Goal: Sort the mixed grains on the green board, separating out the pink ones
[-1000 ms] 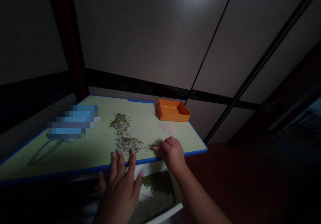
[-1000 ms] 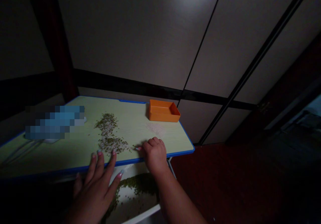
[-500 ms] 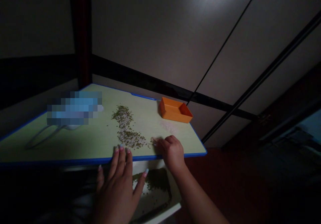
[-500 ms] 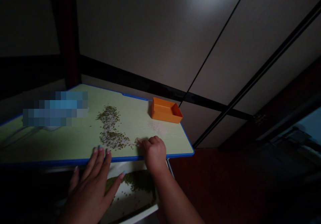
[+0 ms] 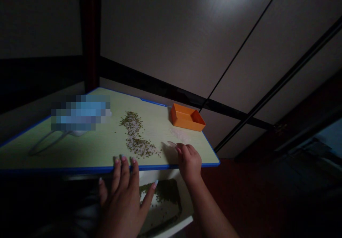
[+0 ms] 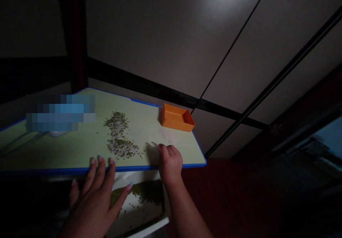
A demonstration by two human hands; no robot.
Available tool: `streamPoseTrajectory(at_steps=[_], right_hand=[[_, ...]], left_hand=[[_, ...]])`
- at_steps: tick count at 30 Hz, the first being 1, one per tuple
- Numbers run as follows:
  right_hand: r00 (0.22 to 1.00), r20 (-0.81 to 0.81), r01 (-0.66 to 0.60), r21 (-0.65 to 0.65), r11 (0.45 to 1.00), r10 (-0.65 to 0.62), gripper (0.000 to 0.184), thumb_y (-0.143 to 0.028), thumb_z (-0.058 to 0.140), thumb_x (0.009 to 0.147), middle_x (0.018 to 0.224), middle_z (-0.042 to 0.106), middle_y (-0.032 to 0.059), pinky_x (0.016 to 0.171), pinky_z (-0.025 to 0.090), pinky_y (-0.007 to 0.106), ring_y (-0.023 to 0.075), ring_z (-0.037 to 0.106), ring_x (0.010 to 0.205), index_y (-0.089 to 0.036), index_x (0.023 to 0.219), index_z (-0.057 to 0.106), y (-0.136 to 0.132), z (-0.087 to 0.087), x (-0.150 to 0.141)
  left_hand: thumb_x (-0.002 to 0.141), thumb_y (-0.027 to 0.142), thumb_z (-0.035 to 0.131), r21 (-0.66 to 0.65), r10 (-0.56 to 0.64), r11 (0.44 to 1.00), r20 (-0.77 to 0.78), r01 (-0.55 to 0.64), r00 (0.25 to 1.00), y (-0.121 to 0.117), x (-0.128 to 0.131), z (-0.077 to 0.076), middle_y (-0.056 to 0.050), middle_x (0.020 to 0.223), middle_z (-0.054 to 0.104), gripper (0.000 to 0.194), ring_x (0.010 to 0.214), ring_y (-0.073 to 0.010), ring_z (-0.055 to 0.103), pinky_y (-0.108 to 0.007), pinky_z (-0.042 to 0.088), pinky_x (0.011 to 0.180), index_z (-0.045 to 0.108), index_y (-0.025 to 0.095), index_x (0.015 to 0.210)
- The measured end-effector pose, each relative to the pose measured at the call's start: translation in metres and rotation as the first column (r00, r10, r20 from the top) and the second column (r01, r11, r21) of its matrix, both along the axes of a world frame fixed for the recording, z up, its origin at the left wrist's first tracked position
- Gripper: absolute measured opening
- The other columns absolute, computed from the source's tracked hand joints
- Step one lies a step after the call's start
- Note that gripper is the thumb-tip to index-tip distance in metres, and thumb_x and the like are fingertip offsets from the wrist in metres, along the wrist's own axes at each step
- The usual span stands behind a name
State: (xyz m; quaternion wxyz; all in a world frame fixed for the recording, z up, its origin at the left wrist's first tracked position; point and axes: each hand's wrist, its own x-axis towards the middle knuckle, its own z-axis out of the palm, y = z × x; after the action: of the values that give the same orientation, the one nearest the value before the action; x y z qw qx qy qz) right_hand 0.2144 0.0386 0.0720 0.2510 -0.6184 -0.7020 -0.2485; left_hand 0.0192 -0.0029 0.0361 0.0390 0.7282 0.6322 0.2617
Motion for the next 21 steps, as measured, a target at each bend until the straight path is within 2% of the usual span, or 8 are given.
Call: streamPoseTrajectory(at_steps=[3, 7, 12, 14, 17, 21], right_hand=[[0.996, 0.031, -0.084, 0.089, 0.992, 0.082, 0.024, -0.023, 0.046, 0.094, 0.081, 0.069, 0.0077, 0.072, 0.041, 0.028, 0.0169, 0.059, 0.075, -0.016, 0.102, 0.068, -0.0015, 0.0027, 0.0004], [0.978, 0.082, -0.192, 0.007, 0.981, 0.191, 0.021, -0.020, 0.051, 0.092, 0.078, 0.069, 0.0050, 0.071, 0.040, 0.029, 0.0173, 0.058, 0.078, -0.019, 0.103, 0.069, -0.0017, 0.0034, -0.0022], [0.963, 0.085, -0.247, -0.090, 0.965, 0.254, 0.026, -0.018, 0.054, 0.089, 0.092, 0.072, 0.0051, 0.078, 0.044, 0.029, 0.0169, 0.060, 0.085, -0.024, 0.110, 0.068, 0.0000, 0.0008, -0.0045], [0.965, 0.082, -0.238, -0.111, 0.965, 0.248, 0.031, -0.016, 0.053, 0.089, 0.095, 0.072, 0.0052, 0.082, 0.046, 0.029, 0.0165, 0.061, 0.086, -0.025, 0.116, 0.066, 0.0002, 0.0001, -0.0045], [0.978, 0.091, -0.178, -0.111, 0.978, 0.188, 0.043, -0.012, 0.052, 0.087, 0.089, 0.072, 0.0046, 0.076, 0.048, 0.027, 0.0155, 0.063, 0.078, -0.025, 0.127, 0.058, -0.0004, -0.0014, -0.0035], [0.979, 0.102, -0.172, -0.062, 0.983, 0.177, 0.040, -0.011, 0.051, 0.086, 0.091, 0.072, 0.0057, 0.073, 0.049, 0.027, 0.0161, 0.064, 0.078, -0.025, 0.123, 0.062, -0.0014, -0.0050, -0.0021]], left_hand=[[0.084, 0.046, 0.028, -0.023, 0.005, 1.000, -0.032, -0.006, 0.999, -0.0003, -0.0005, 0.0018, -0.019, 0.154, 0.020, 0.068, 0.146, -0.0295, 0.005, -0.062, 0.018, 0.109, 0.038, 0.004, 0.137], [0.084, 0.047, 0.027, -0.013, 0.008, 1.000, -0.049, -0.009, 0.999, -0.0001, -0.0001, 0.0026, -0.019, 0.154, 0.020, 0.069, 0.146, -0.0298, 0.006, -0.061, 0.019, 0.109, 0.041, 0.004, 0.135], [0.082, 0.052, 0.029, 0.014, -0.011, 1.000, -0.044, 0.012, 0.999, 0.0005, -0.0016, 0.0004, -0.019, 0.153, 0.023, 0.073, 0.146, -0.0299, 0.006, -0.058, 0.022, 0.108, 0.041, 0.003, 0.135], [0.081, 0.053, 0.029, 0.023, -0.014, 1.000, -0.038, 0.015, 0.999, 0.0008, -0.0028, -0.0009, -0.019, 0.153, 0.023, 0.075, 0.146, -0.0297, 0.006, -0.056, 0.023, 0.109, 0.041, 0.002, 0.135], [0.080, 0.055, 0.029, 0.025, -0.023, 0.999, -0.038, 0.024, 0.999, 0.0008, -0.0039, -0.0022, -0.019, 0.153, 0.023, 0.078, 0.146, -0.0297, 0.006, -0.055, 0.023, 0.109, 0.040, 0.003, 0.136], [0.080, 0.055, 0.028, 0.027, -0.024, 0.999, -0.038, 0.025, 0.999, -0.0001, -0.0038, -0.0019, -0.019, 0.153, 0.023, 0.078, 0.146, -0.0294, 0.006, -0.054, 0.023, 0.109, 0.040, 0.003, 0.136]])
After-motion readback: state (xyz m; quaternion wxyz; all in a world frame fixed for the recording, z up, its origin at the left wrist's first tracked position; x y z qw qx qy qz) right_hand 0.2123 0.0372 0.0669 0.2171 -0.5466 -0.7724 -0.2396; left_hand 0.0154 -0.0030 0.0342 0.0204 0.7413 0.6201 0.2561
